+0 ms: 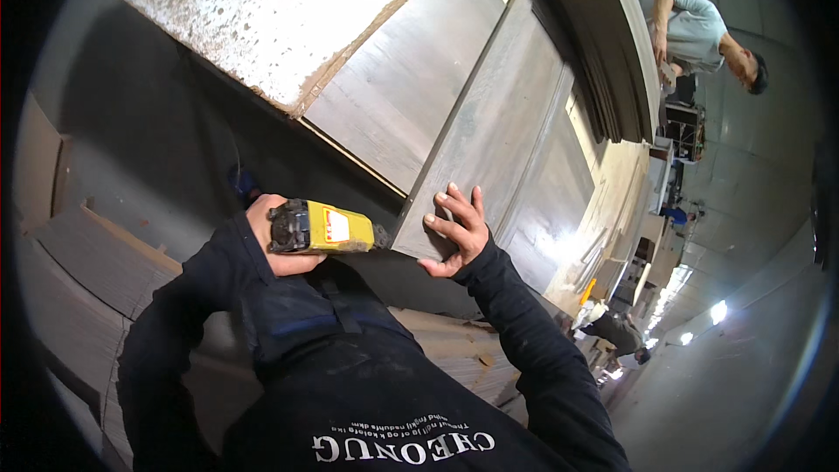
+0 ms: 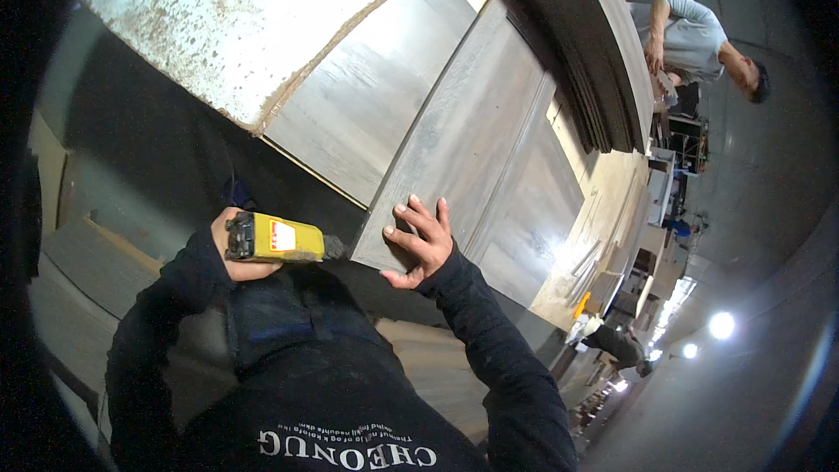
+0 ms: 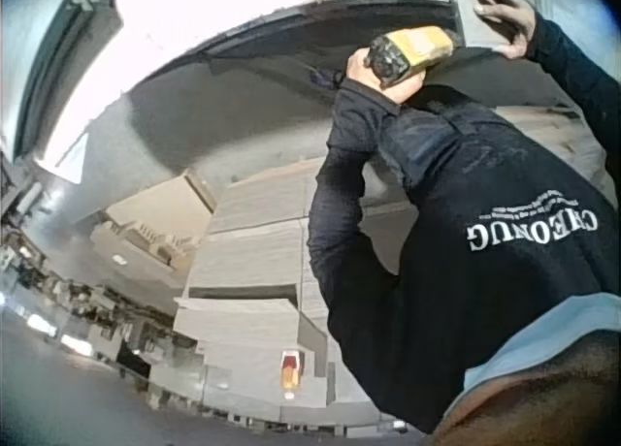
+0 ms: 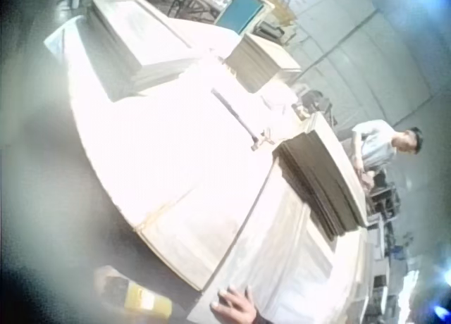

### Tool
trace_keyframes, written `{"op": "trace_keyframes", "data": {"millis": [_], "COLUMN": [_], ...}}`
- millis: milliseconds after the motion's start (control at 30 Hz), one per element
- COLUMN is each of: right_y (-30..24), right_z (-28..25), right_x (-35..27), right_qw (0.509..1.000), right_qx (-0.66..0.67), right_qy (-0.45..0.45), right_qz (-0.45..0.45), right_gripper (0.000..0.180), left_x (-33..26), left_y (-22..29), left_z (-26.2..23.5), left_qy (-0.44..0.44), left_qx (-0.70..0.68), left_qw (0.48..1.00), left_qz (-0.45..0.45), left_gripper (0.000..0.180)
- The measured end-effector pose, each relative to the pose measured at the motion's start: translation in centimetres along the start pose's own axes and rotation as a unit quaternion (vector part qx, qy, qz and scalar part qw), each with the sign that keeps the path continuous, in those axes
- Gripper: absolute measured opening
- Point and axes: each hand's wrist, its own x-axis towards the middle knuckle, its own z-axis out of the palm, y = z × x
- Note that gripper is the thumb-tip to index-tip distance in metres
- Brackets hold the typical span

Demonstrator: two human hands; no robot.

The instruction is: The person arranges wooden border strips onto wooden panels by hand and fastens them using a pneumatic nail gun.

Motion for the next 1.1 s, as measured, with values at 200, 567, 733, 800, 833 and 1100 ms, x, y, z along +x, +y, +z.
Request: {"op": "trace_keyframes", "data": {"millis": [200,567,733,800,833,1100], "right_y": [-0.2,-0.1,5.2,4.3,4.9,7.7], "right_z": [-0.4,-2.2,3.8,3.8,3.3,-4.0], "right_x": [0.1,-5.6,-8.5,-4.8,-5.8,-12.1], "right_qw": [0.999,0.88,0.814,0.781,0.772,0.788], "right_qx": [-0.007,-0.085,-0.028,0.055,0.055,0.007], "right_qy": [-0.028,0.161,0.151,0.208,0.225,0.103], "right_qz": [0.017,0.44,0.56,0.586,0.593,0.607], "right_gripper": [0.068,0.089,0.101,0.093,0.088,0.071], "left_x": [-1.5,12.4,10.8,9.1,9.2,8.8], "left_y": [5.7,8.0,0.7,-4.2,-0.6,-10.6], "left_z": [-0.4,-8.0,4.6,6.0,9.7,24.2], "left_qy": [0.172,0.35,0.19,0.203,0.146,-0.048], "left_qx": [0.116,0.668,0.438,0.396,0.301,-0.068], "left_qw": [0.978,0.652,0.87,0.892,0.938,0.996], "left_qz": [0.032,0.079,0.122,0.081,-0.093,0.008], "left_gripper": [0.031,0.06,0.051,0.042,0.056,0.052]}}
